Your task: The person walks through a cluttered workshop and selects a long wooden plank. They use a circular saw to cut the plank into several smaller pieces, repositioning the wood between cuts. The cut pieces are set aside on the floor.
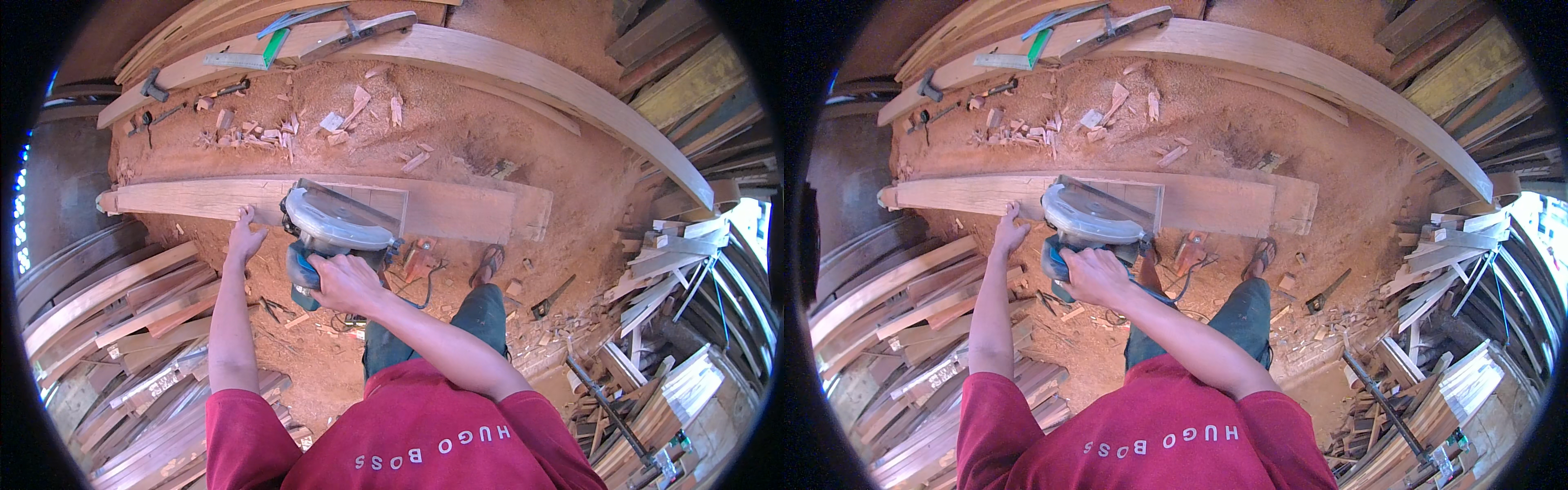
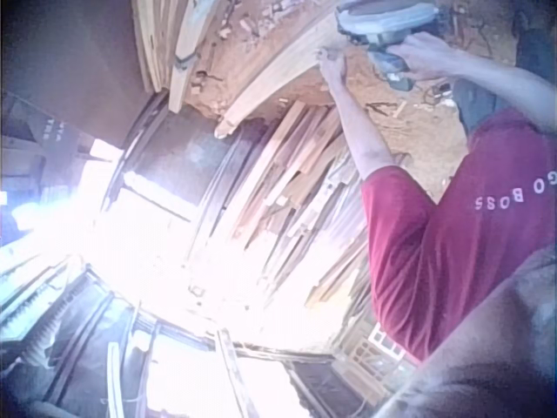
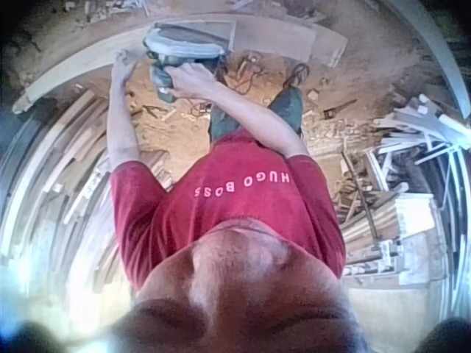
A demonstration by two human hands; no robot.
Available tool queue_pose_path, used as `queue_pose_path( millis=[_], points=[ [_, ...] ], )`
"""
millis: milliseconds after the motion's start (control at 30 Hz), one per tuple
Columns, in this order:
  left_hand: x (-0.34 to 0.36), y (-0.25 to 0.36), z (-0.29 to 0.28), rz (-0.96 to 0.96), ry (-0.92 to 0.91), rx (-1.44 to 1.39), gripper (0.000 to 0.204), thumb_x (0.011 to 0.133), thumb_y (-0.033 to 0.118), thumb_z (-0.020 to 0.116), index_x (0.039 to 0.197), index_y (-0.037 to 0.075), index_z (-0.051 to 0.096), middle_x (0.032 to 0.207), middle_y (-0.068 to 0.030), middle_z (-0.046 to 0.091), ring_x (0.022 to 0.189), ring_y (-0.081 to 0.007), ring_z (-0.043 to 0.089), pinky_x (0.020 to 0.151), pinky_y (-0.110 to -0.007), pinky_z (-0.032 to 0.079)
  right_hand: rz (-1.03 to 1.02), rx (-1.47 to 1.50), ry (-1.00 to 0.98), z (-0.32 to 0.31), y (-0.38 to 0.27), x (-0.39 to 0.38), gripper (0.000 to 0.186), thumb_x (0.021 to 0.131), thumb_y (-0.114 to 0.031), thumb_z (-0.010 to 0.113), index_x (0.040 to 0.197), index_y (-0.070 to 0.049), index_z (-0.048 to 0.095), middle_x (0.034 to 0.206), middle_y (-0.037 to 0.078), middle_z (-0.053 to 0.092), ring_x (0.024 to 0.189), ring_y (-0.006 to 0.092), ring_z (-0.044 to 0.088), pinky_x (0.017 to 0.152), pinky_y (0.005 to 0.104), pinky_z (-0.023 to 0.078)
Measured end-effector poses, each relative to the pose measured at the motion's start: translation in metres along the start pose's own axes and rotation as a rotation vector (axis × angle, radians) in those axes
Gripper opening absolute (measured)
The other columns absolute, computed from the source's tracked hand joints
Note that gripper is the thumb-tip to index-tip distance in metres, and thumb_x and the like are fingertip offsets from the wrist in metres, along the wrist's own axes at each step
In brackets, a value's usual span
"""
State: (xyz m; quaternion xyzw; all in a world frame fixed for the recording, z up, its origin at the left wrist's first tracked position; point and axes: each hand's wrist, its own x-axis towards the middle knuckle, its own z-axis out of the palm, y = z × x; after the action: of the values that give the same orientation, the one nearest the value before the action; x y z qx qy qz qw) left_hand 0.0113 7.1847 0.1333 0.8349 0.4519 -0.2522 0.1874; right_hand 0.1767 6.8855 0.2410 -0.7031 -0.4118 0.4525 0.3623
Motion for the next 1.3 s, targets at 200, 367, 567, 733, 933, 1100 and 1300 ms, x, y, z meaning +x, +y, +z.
queue_pose_path(
  millis=[200,367,567,733,933,1100,1300],
  points=[
    [0.000,-0.002,-0.003,0.033,-0.009,-0.045,0.085,0.076,0.022,0.071,0.151,0.012,0.032,0.156,-0.0230,0.023,0.145,-0.0312,0.026,0.116,-0.036,0.029,0.010,-0.002,-0.036,0.001,-0.004,0.010,0.040,0.081,-0.029,0.070,0.109,-0.003,0.059,0.089,0.024,0.068,0.085,0.0420,0.067,0.076,0.0512,0.052],
    [0.000,0.000,-0.006,0.044,-0.012,-0.057,0.083,0.076,0.019,0.070,0.150,0.013,0.034,0.155,-0.0227,0.026,0.144,-0.0309,0.029,0.115,-0.036,0.030,0.000,-0.002,-0.017,0.004,-0.007,0.018,0.040,0.080,-0.029,0.071,0.108,-0.002,0.059,0.088,0.024,0.068,0.086,0.0419,0.067,0.076,0.0514,0.052],
    [0.004,-0.016,-0.002,0.048,-0.007,-0.089,0.080,0.076,0.016,0.068,0.149,0.015,0.036,0.154,-0.0213,0.029,0.141,-0.0318,0.034,0.114,-0.036,0.032,-0.009,0.013,-0.021,0.007,-0.013,0.027,0.040,0.080,-0.028,0.071,0.108,-0.002,0.060,0.088,0.025,0.068,0.086,0.0418,0.067,0.077,0.0510,0.052],
    [-0.003,0.007,-0.020,-0.005,-0.085,-0.099,0.078,0.077,0.012,0.067,0.149,0.016,0.037,0.154,-0.0214,0.029,0.141,-0.0319,0.035,0.114,-0.035,0.032,-0.022,0.014,0.008,0.012,-0.011,0.037,0.039,0.080,-0.028,0.070,0.107,-0.002,0.059,0.087,0.025,0.068,0.085,0.0416,0.067,0.076,0.0508,0.052],
    [0.003,-0.011,-0.012,0.060,-0.050,-0.163,0.074,0.078,0.000,0.060,0.148,0.015,0.039,0.152,-0.0215,0.031,0.142,-0.0283,0.032,0.115,-0.032,0.030,-0.032,0.016,-0.005,0.015,-0.017,0.047,0.038,0.080,-0.028,0.070,0.106,-0.002,0.059,0.086,0.024,0.068,0.084,0.0419,0.067,0.076,0.0508,0.052],
    [0.006,-0.011,-0.014,0.043,-0.092,-0.269,0.077,0.074,-0.010,0.054,0.147,0.010,0.040,0.155,-0.0200,0.028,0.145,-0.0251,0.025,0.118,-0.032,0.024,-0.032,0.011,0.027,0.023,-0.016,0.056,0.038,0.080,-0.028,0.070,0.106,-0.002,0.058,0.089,0.024,0.068,0.086,0.0421,0.066,0.076,0.0504,0.052],
    [0.012,-0.022,-0.012,0.088,-0.125,-0.369,0.078,0.072,-0.018,0.051,0.146,0.006,0.040,0.156,-0.0186,0.027,0.147,-0.0237,0.020,0.119,-0.033,0.020,-0.057,0.012,0.041,0.025,-0.020,0.064,0.040,0.078,-0.027,0.071,0.107,-0.002,0.059,0.083,0.025,0.067,0.082,0.0434,0.066,0.073,0.0517,0.052]
  ],
)
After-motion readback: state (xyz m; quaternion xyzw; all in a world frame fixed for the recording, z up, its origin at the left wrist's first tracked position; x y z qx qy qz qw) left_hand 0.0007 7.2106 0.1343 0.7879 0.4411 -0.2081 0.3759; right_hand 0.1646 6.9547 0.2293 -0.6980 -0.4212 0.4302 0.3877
